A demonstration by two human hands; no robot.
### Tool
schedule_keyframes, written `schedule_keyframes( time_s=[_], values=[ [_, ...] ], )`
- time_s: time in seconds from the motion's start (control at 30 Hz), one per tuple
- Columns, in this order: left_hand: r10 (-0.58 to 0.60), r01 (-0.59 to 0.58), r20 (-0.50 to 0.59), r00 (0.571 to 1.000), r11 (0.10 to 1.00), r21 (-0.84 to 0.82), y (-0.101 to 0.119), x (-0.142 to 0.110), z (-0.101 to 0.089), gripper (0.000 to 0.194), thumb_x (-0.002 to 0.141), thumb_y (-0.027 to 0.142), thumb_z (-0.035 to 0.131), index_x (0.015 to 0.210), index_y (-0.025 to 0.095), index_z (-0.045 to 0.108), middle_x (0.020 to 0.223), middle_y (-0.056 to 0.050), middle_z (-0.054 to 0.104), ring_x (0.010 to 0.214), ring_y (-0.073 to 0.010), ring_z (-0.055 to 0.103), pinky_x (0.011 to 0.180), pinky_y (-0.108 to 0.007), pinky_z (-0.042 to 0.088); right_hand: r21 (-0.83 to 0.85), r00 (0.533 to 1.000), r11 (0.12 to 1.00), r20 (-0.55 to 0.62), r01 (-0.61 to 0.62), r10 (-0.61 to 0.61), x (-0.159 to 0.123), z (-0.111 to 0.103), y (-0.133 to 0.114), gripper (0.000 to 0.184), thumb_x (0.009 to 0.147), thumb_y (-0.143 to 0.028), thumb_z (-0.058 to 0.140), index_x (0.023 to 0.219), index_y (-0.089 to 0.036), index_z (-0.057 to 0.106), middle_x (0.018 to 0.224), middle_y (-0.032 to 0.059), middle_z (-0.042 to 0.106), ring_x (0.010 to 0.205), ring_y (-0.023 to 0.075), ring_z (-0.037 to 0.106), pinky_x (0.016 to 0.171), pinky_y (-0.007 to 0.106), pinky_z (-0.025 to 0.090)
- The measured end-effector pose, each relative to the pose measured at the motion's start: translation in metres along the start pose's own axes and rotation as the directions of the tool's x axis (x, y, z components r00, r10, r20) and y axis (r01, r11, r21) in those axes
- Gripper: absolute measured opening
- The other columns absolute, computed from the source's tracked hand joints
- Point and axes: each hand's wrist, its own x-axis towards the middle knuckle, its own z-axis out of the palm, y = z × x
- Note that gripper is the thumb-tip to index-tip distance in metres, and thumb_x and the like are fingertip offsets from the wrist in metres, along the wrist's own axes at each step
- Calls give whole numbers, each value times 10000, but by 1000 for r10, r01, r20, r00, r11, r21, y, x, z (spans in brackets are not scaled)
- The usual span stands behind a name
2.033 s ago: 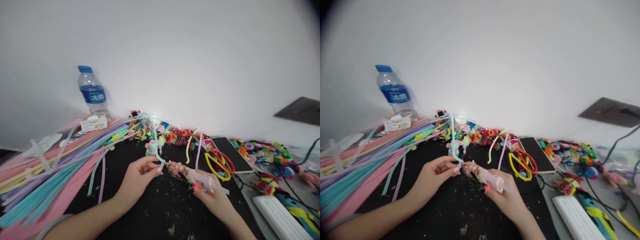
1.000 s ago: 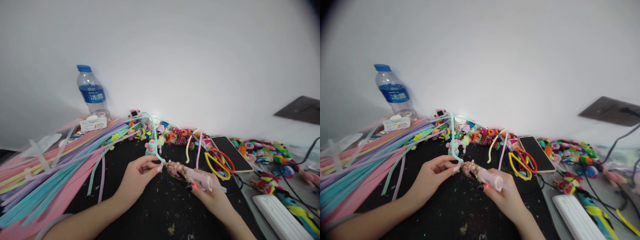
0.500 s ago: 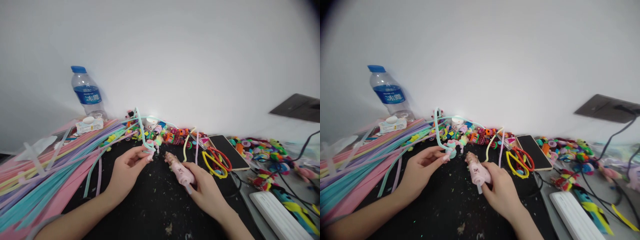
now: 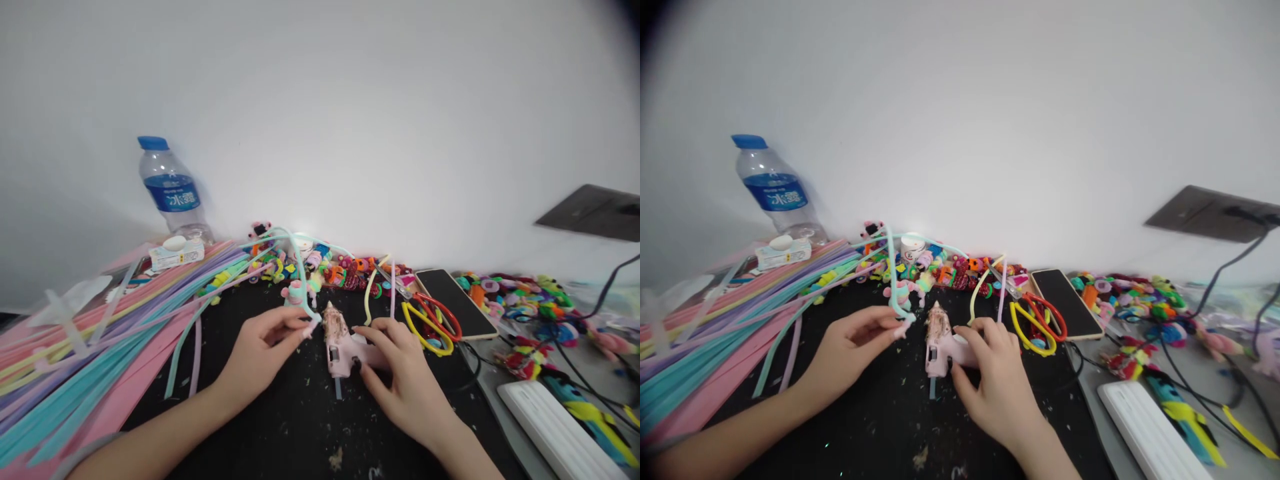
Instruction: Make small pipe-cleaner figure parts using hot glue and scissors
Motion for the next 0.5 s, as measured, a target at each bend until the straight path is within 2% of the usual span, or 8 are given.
schedule_keyframes(
  time_s=[0.13,0.27,0.33,0.4,0.47,0.5],
  values=[
    [46,-77,231,972,989,125,5,-8,7,113,760,171,602,841,155,681,777,-40,688,686,-147,638,651,-224,508,209,990,975,-134,70,-42,-3,1,-4,298,811,-168,515,1108,-200,526,961,75,542,866,216,528,735,340,444],
    [83,-174,371,925,960,217,11,-15,11,163,767,138,571,850,177,705,749,-36,685,691,-153,624,677,-236,484,315,989,942,-125,120,-85,-3,9,-16,327,803,-188,562,1128,-201,524,853,50,572,761,196,550,656,300,454],
    [57,-159,420,906,964,213,11,-17,13,193,755,112,564,865,177,708,766,-36,685,702,-152,624,679,-229,480,336,987,932,-121,137,-101,-2,13,-23,314,790,-190,585,1102,-202,551,813,42,592,721,191,562,636,295,453],
    [21,-111,438,899,977,182,9,-18,15,194,739,101,565,854,160,709,775,-42,681,699,-153,623,661,-221,480,374,982,914,-160,156,-102,-1,18,-27,195,796,-171,573,986,-200,605,783,38,622,695,184,581,632,286,456],
    [-29,-32,429,903,990,134,6,-18,17,162,740,127,571,835,141,702,754,-44,675,681,-154,621,633,-220,482,425,978,896,-204,131,-46,0,21,-29,94,810,-153,544,833,-193,626,730,31,643,655,173,595,620,274,459],
    [-61,17,425,903,994,107,4,-17,18,167,744,142,575,861,137,694,746,-43,677,679,-156,622,626,-221,482,449,976,888,-216,102,-2,1,21,-30,101,816,-155,536,777,-188,623,702,28,646,629,169,596,607,269,461]
  ],
)
